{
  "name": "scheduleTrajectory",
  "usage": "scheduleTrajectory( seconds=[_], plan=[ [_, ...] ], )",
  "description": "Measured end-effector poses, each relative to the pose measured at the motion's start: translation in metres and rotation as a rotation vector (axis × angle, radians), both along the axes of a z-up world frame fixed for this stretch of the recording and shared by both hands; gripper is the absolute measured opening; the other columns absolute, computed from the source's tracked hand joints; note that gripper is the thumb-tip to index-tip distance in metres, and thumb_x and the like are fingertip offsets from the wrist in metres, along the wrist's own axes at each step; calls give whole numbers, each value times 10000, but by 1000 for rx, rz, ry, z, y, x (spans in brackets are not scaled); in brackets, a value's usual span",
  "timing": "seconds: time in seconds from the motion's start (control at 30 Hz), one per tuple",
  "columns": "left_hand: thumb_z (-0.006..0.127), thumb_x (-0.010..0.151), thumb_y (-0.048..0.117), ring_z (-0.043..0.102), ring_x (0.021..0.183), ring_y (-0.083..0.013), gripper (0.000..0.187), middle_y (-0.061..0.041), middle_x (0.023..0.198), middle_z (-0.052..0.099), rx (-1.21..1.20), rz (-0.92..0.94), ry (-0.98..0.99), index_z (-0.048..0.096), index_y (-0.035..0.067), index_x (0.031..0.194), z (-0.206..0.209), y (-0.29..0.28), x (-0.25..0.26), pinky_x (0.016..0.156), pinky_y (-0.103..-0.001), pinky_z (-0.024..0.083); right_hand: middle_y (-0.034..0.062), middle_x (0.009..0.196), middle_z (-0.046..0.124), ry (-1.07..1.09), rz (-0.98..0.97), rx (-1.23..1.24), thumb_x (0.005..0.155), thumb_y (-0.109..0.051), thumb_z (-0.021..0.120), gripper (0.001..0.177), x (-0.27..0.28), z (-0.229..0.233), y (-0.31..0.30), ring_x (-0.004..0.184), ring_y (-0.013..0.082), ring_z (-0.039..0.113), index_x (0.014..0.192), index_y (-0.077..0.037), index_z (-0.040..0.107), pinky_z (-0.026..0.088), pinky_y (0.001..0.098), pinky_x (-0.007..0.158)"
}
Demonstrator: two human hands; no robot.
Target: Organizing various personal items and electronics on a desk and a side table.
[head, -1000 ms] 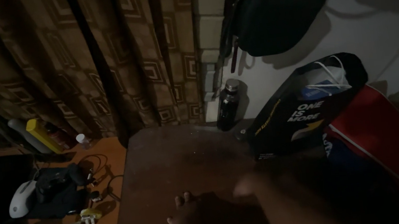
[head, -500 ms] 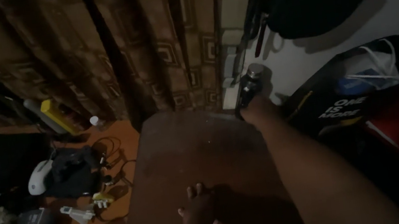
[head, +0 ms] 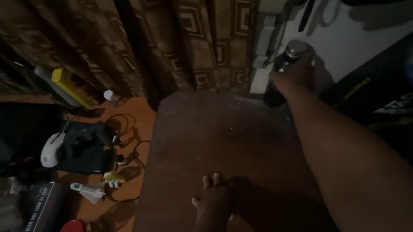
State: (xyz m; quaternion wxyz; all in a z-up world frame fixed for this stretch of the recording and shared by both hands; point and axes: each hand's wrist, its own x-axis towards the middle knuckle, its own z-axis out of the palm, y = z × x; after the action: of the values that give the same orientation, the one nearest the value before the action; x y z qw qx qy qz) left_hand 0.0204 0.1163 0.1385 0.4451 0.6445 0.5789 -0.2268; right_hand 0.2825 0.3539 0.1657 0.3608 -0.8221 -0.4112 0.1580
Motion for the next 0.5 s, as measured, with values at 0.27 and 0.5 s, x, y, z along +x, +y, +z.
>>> scheduleTrajectory(
  seconds=[0.27,0.5],
  plan=[
    [746,879,-10,-154,1608,-287,932,55,1753,-135,-16,-17,24,303,336,1623,-16,1,0,1202,-757,161,213,1372,582,30,36,143,708,-241,945,1082,27,-22,25,1197,378,624,1534,-89,263,575,518,952],
    [774,861,-7,-185,1601,-296,990,54,1750,-154,-27,-5,-16,260,328,1638,-13,3,-3,1194,-769,157,208,1329,607,12,-5,-31,707,-314,949,899,23,-7,24,1174,376,631,1425,-50,477,555,513,964]
  ],
)
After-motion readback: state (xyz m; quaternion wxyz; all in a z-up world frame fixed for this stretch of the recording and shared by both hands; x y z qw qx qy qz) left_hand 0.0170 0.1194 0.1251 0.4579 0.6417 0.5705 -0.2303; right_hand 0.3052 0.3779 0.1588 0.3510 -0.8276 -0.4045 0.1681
